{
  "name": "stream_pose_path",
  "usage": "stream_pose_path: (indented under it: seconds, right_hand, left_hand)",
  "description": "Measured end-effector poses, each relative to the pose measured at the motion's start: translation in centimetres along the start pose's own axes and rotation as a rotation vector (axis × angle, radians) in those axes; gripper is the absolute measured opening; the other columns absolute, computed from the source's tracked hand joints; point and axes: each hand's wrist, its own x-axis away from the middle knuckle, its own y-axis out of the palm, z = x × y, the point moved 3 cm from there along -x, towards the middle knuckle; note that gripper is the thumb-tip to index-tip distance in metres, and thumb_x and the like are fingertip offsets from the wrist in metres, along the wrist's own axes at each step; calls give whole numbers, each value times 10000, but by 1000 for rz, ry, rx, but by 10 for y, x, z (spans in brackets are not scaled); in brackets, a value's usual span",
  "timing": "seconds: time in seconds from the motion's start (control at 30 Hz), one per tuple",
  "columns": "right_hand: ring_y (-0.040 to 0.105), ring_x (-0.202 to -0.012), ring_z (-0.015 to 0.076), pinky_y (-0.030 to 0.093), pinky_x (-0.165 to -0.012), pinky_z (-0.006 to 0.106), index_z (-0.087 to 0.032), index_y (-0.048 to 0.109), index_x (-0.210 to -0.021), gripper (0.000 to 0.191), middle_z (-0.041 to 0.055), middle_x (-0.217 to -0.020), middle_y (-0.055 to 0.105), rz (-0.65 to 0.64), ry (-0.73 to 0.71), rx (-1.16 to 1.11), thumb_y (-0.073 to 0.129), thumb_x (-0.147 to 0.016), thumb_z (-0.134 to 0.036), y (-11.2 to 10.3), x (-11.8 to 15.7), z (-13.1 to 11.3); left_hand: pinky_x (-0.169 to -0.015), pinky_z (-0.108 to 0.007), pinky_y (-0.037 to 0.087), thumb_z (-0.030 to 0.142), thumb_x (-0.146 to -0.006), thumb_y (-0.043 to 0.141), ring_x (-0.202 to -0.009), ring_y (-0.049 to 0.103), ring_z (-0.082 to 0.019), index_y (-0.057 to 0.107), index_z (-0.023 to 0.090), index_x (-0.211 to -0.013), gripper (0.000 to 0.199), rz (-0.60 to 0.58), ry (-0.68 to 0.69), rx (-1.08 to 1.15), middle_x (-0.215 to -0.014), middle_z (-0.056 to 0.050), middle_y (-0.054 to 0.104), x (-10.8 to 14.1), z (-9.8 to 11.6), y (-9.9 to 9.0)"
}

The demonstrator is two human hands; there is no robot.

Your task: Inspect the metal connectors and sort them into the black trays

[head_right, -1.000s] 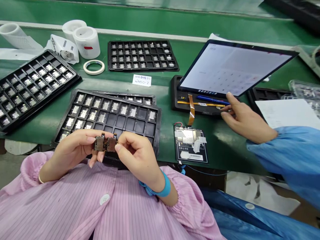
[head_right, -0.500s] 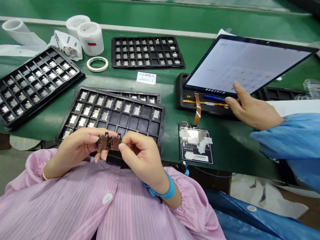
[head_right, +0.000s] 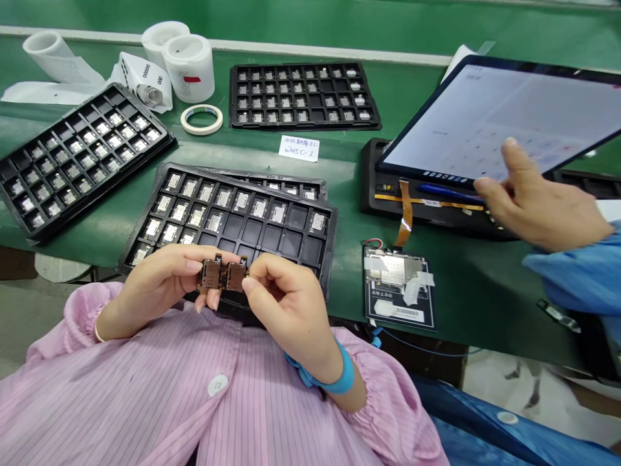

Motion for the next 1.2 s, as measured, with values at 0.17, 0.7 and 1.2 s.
stream_pose_path:
  seconds: [0.17,0.7,1.2]
  right_hand:
    - [391,-472,93,290,-444,236,-213,482,-603,247,-50,-528,463,-9,-8,-15,559,-837,-190,0,-2,-1]
    - [382,-477,88,291,-444,228,-214,477,-616,231,-60,-533,453,-10,10,-33,548,-834,-191,2,-4,1]
    - [380,-480,93,292,-456,235,-218,469,-609,241,-61,-525,451,-25,33,-13,536,-840,-202,3,-6,7]
  left_hand:
    - [-517,-231,475,231,-799,554,-598,611,-163,749,42,-1041,363,21,-20,8,-667,-90,677,-2,1,0]
    - [-521,-200,506,215,-833,564,-567,620,-142,764,62,-1055,336,12,-8,76,-670,-92,707,-3,1,-2]
    - [-521,-187,521,176,-839,525,-596,631,-142,767,83,-1098,367,5,15,83,-671,-90,701,-4,-1,-5]
